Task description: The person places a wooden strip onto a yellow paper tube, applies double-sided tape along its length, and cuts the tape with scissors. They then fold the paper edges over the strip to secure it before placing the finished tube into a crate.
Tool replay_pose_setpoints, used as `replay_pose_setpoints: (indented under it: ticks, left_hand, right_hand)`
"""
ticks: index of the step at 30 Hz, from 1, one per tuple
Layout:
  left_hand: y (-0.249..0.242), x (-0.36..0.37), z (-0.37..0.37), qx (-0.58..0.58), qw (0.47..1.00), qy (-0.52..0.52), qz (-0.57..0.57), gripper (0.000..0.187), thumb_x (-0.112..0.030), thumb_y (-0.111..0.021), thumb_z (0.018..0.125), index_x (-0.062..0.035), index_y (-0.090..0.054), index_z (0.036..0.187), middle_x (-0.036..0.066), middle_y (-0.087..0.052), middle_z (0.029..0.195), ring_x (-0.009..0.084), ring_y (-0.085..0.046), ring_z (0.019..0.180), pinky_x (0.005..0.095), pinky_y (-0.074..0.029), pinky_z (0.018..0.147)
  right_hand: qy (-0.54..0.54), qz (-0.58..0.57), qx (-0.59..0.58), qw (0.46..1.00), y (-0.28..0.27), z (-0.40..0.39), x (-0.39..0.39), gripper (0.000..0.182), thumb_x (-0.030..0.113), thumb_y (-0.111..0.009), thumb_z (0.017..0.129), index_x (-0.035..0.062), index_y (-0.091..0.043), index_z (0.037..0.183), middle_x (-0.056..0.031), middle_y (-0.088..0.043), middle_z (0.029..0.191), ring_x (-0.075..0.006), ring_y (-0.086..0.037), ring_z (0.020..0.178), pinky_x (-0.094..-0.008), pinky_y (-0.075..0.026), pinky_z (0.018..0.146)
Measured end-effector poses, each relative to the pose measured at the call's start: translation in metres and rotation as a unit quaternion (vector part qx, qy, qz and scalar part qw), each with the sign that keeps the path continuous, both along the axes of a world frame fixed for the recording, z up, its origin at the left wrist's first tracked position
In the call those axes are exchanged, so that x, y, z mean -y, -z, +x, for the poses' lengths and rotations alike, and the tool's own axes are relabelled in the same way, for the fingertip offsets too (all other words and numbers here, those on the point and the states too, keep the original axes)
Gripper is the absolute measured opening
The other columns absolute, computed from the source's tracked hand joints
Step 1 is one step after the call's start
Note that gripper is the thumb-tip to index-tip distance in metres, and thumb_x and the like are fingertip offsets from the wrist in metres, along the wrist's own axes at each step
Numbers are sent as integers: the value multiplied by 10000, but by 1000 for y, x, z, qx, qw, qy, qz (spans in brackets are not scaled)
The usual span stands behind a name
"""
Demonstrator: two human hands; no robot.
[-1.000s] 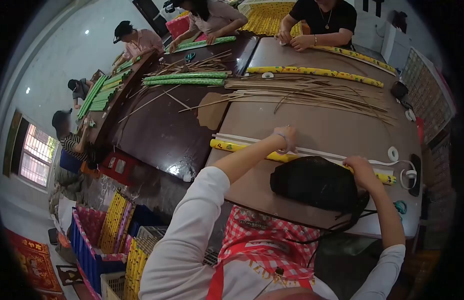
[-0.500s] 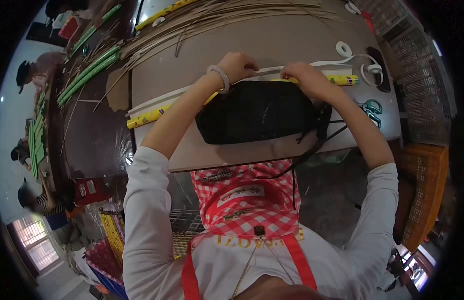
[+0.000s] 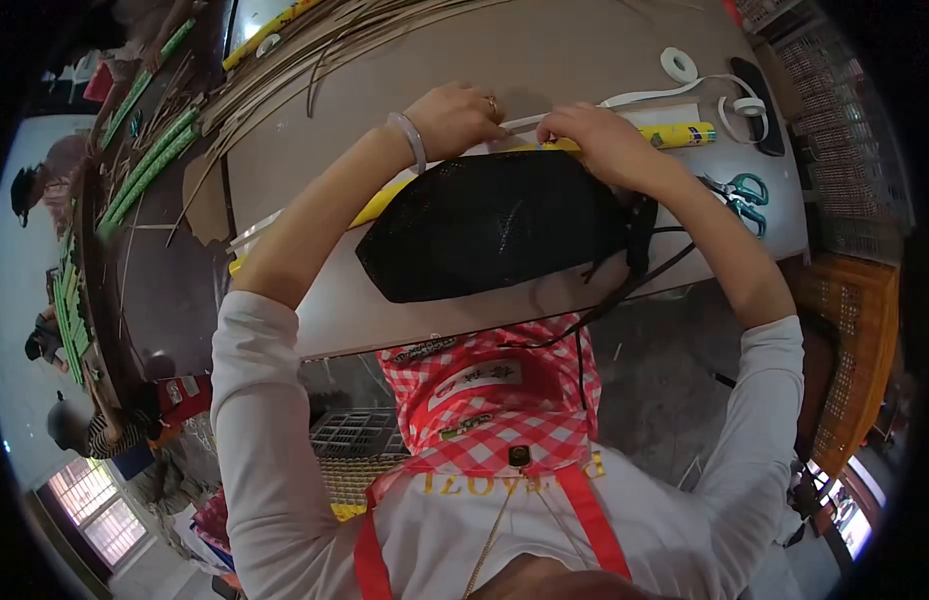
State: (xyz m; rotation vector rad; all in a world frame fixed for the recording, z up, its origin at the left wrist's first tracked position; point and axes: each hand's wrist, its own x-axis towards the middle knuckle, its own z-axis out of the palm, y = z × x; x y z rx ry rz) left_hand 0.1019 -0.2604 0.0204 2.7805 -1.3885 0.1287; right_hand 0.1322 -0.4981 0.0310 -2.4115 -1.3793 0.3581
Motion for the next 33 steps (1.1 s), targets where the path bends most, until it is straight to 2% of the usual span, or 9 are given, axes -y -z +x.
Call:
replay_pose_setpoints:
  ticks: [4, 11, 14, 16, 17, 22, 25, 29, 33]
  left_hand:
    - [-4, 2, 0, -10, 998, 11, 67, 245, -161, -552, 784, -219, -642, 1004, -17, -585, 941, 157, -537, 932, 301, -438, 798]
    - [-5, 5, 8, 17, 996, 55, 63, 253, -176, -530, 798, -192, -634, 1028, -18, -574, 1040, 153, -511, 977, 298, -416, 840]
    - [-10, 8, 11, 19, 996, 72, 41, 298, -207, -509, 814, -177, -596, 1098, -14, -565, 1081, 151, -498, 1004, 292, -402, 858]
    - [-15, 11, 15, -18, 991, 73, 110, 349, -248, -489, 820, -168, -550, 1154, -23, -545, 1144, 144, -488, 1026, 290, -395, 863]
    - [-14, 12, 18, -17, 991, 76, 109, 349, -248, -489, 820, -168, -550, 1154, -23, -545, 1144, 144, -488, 1026, 290, -395, 863]
    - [-17, 18, 28, 1, 970, 166, 177, 311, -249, -519, 795, -146, -559, 1085, -61, -498, 1235, 130, -488, 1016, 291, -397, 831]
    - [-19, 18, 32, -13, 968, 183, 168, 282, -225, -536, 787, -139, -562, 1054, -61, -492, 1246, 129, -495, 1011, 286, -395, 822]
    - [-12, 11, 32, 22, 971, 195, 134, 384, -215, -529, 801, -173, -517, 1182, -67, -517, 1216, 127, -509, 971, 283, -394, 815]
    - [-8, 6, 34, -31, 974, 181, 131, 474, -207, -535, 803, -186, -449, 1269, -11, -567, 1034, 134, -519, 895, 276, -393, 807]
  right_hand:
    - [1, -7, -2, 1000, 0, 0, 3, 381, -35, -571, 687, 125, -536, 1031, -56, -541, 993, -262, -498, 1020, -379, -411, 860]
    - [26, -19, -44, 999, -13, 15, 36, 332, 119, -630, 739, 97, -550, 1061, -75, -555, 1020, -267, -527, 1008, -356, -427, 860]
    - [65, 50, -4, 997, -13, 34, 51, 220, 171, -585, 797, 73, -580, 994, -84, -570, 968, -265, -558, 932, -358, -442, 823]
    - [133, 110, 40, 984, -6, 51, 59, 198, 216, -541, 837, 62, -599, 947, -82, -581, 947, -255, -568, 886, -355, -447, 792]
    - [122, 88, 89, 985, -1, 62, 64, 215, 237, -534, 846, 63, -597, 955, -78, -581, 941, -256, -567, 853, -353, -450, 758]
    - [130, 102, 98, 981, 14, 83, 74, 233, 266, -528, 852, 67, -604, 947, -86, -580, 899, -260, -562, 823, -359, -451, 718]
    - [139, 77, 87, 983, 7, 80, 70, 245, 290, -537, 848, 72, -614, 929, -83, -583, 882, -254, -564, 801, -365, -451, 693]
    - [134, 31, 54, 989, 10, 81, 71, 262, 328, -561, 832, 80, -635, 871, -76, -577, 844, -246, -570, 771, -373, -455, 672]
    - [143, -38, 94, 984, -1, 72, 67, 278, 346, -561, 829, 81, -645, 823, -80, -562, 837, -252, -566, 794, -377, -452, 700]
